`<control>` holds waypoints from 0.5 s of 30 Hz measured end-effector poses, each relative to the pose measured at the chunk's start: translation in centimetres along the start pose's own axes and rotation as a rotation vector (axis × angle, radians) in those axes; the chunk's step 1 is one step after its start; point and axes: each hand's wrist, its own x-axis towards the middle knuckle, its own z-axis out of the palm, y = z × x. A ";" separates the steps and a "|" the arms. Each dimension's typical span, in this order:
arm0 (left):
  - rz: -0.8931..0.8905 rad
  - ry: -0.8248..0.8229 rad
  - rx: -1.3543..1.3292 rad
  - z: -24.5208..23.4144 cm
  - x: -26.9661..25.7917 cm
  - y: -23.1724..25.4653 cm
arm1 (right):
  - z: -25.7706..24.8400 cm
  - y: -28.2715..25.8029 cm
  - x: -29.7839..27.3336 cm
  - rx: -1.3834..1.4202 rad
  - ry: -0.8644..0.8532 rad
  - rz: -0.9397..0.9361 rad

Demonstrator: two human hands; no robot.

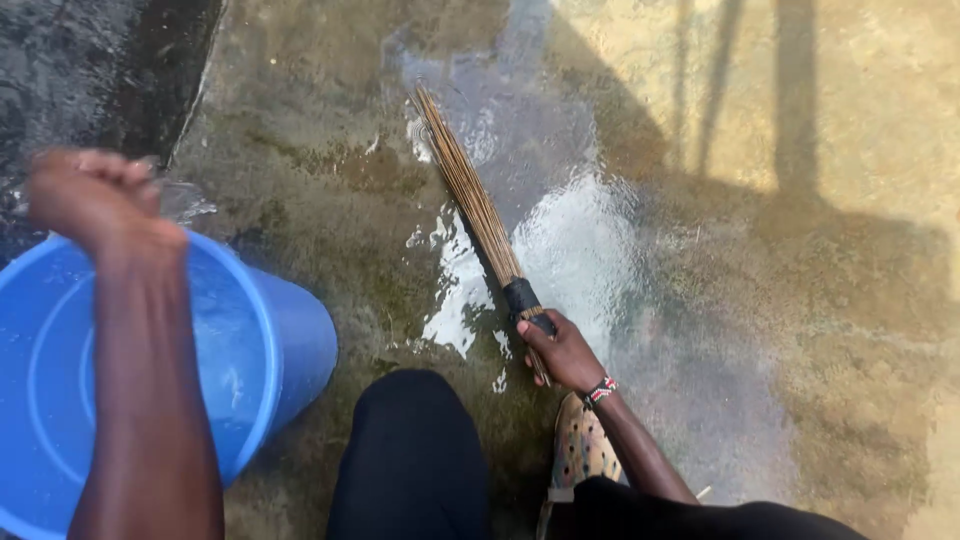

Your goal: Scrubbing an outdoor concrete floor using water from a bucket and a hand-held broom.

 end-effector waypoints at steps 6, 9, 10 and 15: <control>-0.084 -0.303 0.412 20.6 -5.6 -8.3 | 1.0 -1.7 -1.2 -0.086 0.019 0.012; 0.051 -0.267 0.557 24.3 -8.6 -10.9 | 0.9 -2.6 -2.1 -0.078 0.035 0.026; 0.044 -0.268 0.559 23.3 -9.4 -10.3 | 0.6 -2.5 -2.2 -0.075 0.038 0.032; 0.590 -0.309 0.636 14.7 -15.1 -2.9 | -1.6 -1.1 -2.5 0.018 0.099 0.004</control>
